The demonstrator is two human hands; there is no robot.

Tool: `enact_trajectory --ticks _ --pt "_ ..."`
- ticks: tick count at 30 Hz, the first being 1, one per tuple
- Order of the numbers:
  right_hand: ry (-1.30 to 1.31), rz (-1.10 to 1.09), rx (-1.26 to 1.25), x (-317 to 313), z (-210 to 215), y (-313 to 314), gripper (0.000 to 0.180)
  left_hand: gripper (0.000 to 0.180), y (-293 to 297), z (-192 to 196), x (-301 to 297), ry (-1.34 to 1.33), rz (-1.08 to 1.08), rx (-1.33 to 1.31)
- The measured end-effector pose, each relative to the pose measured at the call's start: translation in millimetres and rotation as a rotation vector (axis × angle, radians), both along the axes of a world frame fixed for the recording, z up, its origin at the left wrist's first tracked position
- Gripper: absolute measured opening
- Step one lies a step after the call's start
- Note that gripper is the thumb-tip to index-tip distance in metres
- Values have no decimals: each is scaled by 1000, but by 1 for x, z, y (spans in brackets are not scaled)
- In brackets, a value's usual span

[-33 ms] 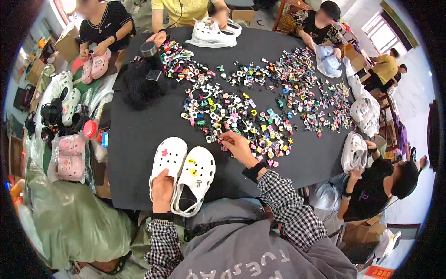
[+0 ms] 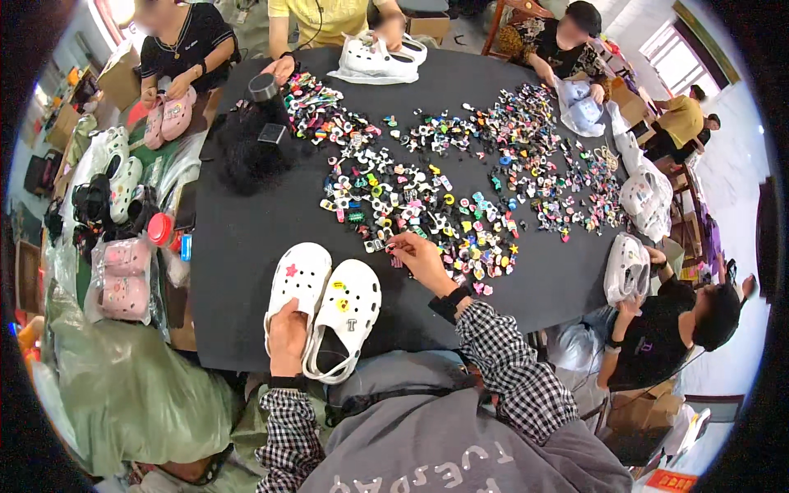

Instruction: Decorating white and pink clogs with various colorful charms at a shared work table.

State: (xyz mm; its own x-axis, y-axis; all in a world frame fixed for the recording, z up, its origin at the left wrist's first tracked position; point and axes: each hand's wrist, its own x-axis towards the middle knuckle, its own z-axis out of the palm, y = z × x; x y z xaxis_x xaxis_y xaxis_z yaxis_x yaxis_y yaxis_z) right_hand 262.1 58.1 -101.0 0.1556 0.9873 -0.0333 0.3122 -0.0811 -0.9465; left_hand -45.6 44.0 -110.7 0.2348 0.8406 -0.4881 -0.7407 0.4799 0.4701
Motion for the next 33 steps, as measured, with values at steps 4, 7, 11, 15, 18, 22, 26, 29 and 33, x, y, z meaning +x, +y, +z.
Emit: enact_trajectory --ticks 4,7,11,15,18,22,26,29,33 --pt "-50 -4 1 3 -1 0 21 40 0 -3 0 55 27 -18" --pt "-63 -6 37 1 -2 0 20 40 -1 2 2 81 55 -40" --pt "-39 0 -1 -2 2 -1 17 39 -3 5 2 -28 46 3" --pt "-87 -6 24 4 -5 0 15 36 1 5 4 -82 50 7" --pt "6 -40 -7 0 2 -2 15 35 2 0 0 -109 55 -45" --pt "-137 -35 83 4 -7 -2 14 37 5 10 2 2 25 -55" --pt "-191 -73 130 5 -7 -1 13 39 8 -17 -11 46 7 -58" --pt "-200 -104 113 9 -4 -3 13 40 8 -17 -11 61 0 -46" --pt "-273 -141 103 14 -4 -3 11 39 7 -3 -3 67 -35 -21"
